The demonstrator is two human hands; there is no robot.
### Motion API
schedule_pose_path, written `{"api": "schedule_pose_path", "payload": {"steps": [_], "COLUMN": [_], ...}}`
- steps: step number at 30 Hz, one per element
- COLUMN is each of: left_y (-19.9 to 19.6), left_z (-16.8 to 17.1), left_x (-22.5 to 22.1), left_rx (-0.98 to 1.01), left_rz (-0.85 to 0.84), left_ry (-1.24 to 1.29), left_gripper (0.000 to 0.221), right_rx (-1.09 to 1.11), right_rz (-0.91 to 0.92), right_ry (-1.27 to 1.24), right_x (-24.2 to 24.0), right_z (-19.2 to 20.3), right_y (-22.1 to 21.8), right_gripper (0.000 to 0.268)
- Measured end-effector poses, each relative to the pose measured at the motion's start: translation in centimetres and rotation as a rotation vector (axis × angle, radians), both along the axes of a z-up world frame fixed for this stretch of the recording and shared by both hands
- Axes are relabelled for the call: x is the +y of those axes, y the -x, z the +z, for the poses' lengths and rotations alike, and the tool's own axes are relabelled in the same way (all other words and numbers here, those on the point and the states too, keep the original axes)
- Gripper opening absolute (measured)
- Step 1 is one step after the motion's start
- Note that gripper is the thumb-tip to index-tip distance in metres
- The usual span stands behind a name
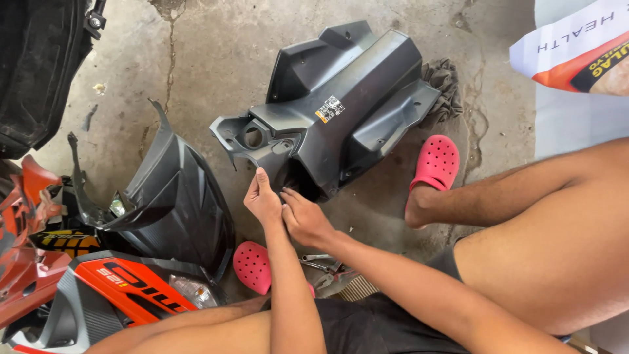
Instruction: Inspecting and preparing a motorcycle fairing component for assembly
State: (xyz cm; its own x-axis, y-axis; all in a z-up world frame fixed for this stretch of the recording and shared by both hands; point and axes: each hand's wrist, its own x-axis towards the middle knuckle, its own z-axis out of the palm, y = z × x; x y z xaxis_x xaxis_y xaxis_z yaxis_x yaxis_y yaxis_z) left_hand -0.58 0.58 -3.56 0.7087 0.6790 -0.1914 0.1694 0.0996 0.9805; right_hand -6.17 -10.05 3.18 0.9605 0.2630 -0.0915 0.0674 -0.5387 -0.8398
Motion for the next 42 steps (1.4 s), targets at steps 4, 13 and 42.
{"api": "schedule_pose_path", "payload": {"steps": [4, 13, 42], "left_y": [-0.2, 0.2, 0.7], "left_z": [1.2, 1.2, 3.7], "left_x": [-0.8, -0.4, -1.2], "left_rx": [-0.037, -0.015, -0.032], "left_rz": [0.037, 0.002, 0.005], "left_ry": [0.048, 0.02, 0.09], "left_gripper": [0.018, 0.017, 0.02], "right_rx": [-0.12, -0.028, -0.577], "right_rz": [0.04, 0.046, -0.045], "right_ry": [-0.057, -0.052, 0.473], "right_x": [-1.7, -1.2, -3.6], "right_z": [-1.3, 0.2, -3.4], "right_y": [0.0, 0.0, -11.8], "right_gripper": [0.047, 0.052, 0.032]}}
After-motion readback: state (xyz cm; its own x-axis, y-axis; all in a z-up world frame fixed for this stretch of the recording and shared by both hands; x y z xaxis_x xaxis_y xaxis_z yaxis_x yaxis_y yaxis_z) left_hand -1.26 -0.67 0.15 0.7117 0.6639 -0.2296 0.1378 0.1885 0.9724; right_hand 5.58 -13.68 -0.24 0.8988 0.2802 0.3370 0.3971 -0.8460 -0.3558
